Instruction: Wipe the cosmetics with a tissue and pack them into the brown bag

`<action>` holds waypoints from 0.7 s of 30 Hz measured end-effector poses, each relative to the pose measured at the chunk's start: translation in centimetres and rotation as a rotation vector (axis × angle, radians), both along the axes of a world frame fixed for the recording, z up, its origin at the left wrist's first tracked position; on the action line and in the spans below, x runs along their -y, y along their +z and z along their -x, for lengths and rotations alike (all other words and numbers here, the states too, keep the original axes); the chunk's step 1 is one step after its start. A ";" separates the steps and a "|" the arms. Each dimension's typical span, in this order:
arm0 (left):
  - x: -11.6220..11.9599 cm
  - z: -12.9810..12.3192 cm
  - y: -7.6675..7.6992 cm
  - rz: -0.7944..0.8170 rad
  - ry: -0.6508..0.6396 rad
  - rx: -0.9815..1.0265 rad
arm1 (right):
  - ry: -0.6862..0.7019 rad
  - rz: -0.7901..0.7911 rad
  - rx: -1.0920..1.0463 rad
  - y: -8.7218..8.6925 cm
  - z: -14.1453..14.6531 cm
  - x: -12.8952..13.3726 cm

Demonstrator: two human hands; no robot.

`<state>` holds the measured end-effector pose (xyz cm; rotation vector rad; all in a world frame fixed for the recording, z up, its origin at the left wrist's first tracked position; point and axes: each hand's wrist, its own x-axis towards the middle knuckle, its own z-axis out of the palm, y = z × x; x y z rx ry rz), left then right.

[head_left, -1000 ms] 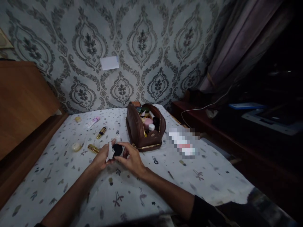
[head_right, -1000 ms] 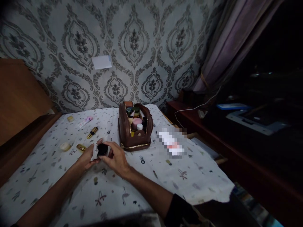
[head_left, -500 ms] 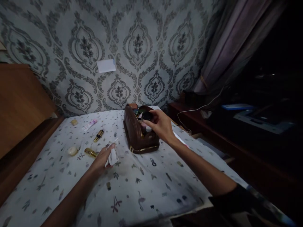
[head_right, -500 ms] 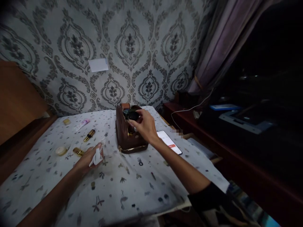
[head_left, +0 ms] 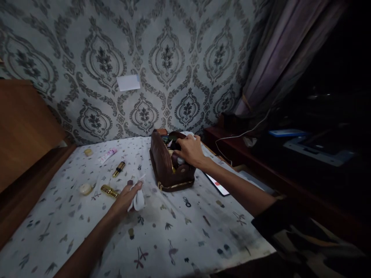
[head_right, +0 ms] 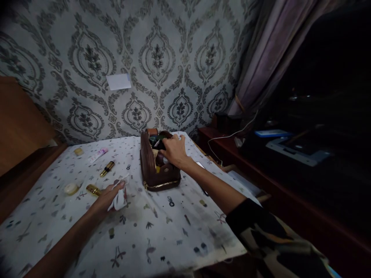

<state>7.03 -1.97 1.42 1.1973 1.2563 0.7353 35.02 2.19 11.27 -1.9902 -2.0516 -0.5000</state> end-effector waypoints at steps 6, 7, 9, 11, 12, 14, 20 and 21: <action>-0.1 0.2 -0.8 -0.029 -0.022 -0.006 | 0.060 -0.047 0.028 -1.0 -0.3 -0.6; -0.1 0.2 -0.8 -0.030 -0.028 -0.001 | 0.070 -0.049 0.025 -1.2 -0.5 -0.6; -0.1 0.2 -0.7 -0.036 -0.037 0.003 | 0.099 -0.049 0.009 -1.4 -0.8 -0.6; 0.0 0.2 -0.3 -0.032 -0.027 -0.001 | 0.130 -0.057 -0.025 -1.4 -1.1 -0.5; 0.1 0.2 -0.1 -0.030 -0.020 -0.004 | 0.140 -0.066 -0.051 -1.3 -1.2 -0.4; 0.2 0.2 0.4 -0.038 -0.018 -0.007 | 0.149 -0.102 -0.120 -1.0 -1.3 0.0; -1.5 1.9 2.2 -0.182 0.111 0.001 | 0.402 -0.371 -0.422 -1.0 0.9 3.1; -2.2 2.7 2.5 -0.222 0.161 -0.018 | 0.487 -0.395 -0.475 -1.4 1.7 3.9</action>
